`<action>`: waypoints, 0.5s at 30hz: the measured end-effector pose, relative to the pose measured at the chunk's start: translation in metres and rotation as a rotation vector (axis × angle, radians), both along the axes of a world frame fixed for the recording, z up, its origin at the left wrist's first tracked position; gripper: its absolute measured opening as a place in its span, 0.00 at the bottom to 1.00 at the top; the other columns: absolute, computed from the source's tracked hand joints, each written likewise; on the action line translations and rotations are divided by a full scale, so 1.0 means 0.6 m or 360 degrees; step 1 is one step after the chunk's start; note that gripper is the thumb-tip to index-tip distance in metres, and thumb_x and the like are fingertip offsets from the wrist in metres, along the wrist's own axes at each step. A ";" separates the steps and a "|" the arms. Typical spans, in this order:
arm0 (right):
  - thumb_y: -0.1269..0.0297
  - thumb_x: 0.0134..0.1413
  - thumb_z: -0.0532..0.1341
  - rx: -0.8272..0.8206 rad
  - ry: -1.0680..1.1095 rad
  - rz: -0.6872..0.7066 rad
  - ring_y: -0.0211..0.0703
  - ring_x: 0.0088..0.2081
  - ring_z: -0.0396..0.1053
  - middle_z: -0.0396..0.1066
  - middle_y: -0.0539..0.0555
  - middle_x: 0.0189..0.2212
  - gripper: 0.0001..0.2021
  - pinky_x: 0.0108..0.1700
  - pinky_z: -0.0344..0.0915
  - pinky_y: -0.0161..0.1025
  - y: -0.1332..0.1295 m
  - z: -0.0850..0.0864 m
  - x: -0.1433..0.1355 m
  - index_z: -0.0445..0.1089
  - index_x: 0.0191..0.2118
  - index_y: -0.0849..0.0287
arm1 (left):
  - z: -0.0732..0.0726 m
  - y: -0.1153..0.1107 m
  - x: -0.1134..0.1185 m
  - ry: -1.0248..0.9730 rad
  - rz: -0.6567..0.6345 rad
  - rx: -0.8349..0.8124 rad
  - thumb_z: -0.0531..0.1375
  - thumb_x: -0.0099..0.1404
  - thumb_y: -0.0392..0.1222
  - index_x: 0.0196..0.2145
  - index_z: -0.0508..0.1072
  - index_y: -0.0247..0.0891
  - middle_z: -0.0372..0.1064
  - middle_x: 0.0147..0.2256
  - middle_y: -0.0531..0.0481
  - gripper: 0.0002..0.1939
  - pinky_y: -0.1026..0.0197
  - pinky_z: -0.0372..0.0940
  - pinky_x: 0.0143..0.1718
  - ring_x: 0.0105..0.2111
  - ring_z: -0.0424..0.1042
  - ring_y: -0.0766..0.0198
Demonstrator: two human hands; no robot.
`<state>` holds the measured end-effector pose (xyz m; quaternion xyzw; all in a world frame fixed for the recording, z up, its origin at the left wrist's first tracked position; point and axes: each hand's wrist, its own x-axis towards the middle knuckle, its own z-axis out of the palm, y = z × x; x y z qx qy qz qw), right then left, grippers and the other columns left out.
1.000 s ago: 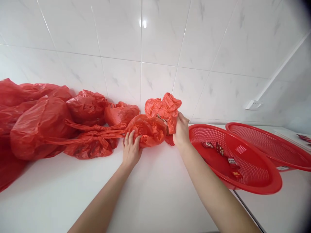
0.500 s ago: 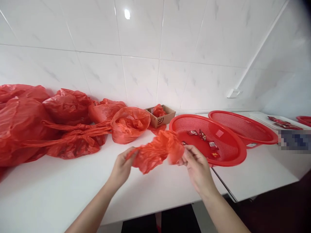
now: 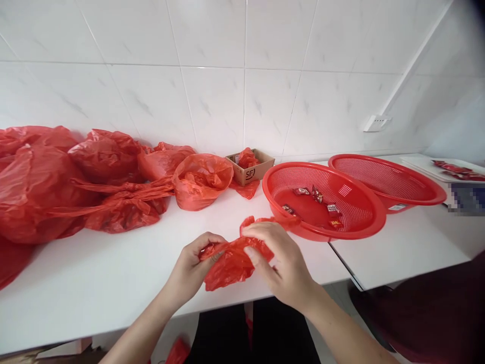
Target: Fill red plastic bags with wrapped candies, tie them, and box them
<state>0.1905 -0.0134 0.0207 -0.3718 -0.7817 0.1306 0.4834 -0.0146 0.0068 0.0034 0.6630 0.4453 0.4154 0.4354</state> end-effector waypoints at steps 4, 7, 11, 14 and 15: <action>0.69 0.62 0.55 -0.0387 -0.0480 0.0255 0.39 0.32 0.68 0.73 0.50 0.31 0.05 0.51 0.60 0.47 0.006 -0.034 0.002 0.68 0.38 0.56 | -0.010 -0.002 -0.012 0.0008 0.0010 0.0003 0.58 0.63 0.38 0.34 0.73 0.39 0.70 0.33 0.53 0.04 0.65 0.64 0.35 0.32 0.69 0.65; 0.70 0.61 0.55 -0.0753 -0.0557 0.0430 0.34 0.24 0.59 0.65 0.43 0.22 0.06 0.40 0.61 0.39 -0.002 -0.052 0.021 0.65 0.42 0.54 | -0.019 -0.005 -0.032 -0.0059 -0.0014 -0.0123 0.58 0.64 0.40 0.35 0.73 0.39 0.71 0.31 0.53 0.05 0.66 0.64 0.33 0.30 0.69 0.66; 0.62 0.61 0.56 -0.1183 -0.0309 0.0386 0.33 0.20 0.48 0.52 0.39 0.18 0.09 0.25 0.49 0.32 -0.006 -0.041 0.069 0.58 0.46 0.53 | -0.026 -0.007 -0.068 -0.0056 0.0028 -0.0052 0.59 0.64 0.42 0.32 0.74 0.40 0.70 0.30 0.53 0.06 0.66 0.64 0.32 0.30 0.69 0.67; 0.57 0.61 0.58 -0.1245 -0.0049 0.0255 0.32 0.21 0.48 0.52 0.40 0.19 0.09 0.25 0.47 0.32 -0.002 -0.018 0.101 0.60 0.41 0.54 | -0.028 0.005 -0.092 -0.0027 0.0003 0.0040 0.61 0.63 0.43 0.31 0.73 0.40 0.69 0.29 0.54 0.05 0.66 0.63 0.32 0.29 0.68 0.67; 0.55 0.60 0.59 -0.1255 0.0040 0.0245 0.32 0.22 0.49 0.53 0.41 0.19 0.10 0.25 0.48 0.32 -0.002 -0.011 0.108 0.61 0.39 0.55 | -0.028 0.013 -0.097 -0.0020 0.0022 0.0047 0.61 0.63 0.43 0.31 0.73 0.40 0.69 0.30 0.54 0.06 0.66 0.64 0.32 0.29 0.68 0.66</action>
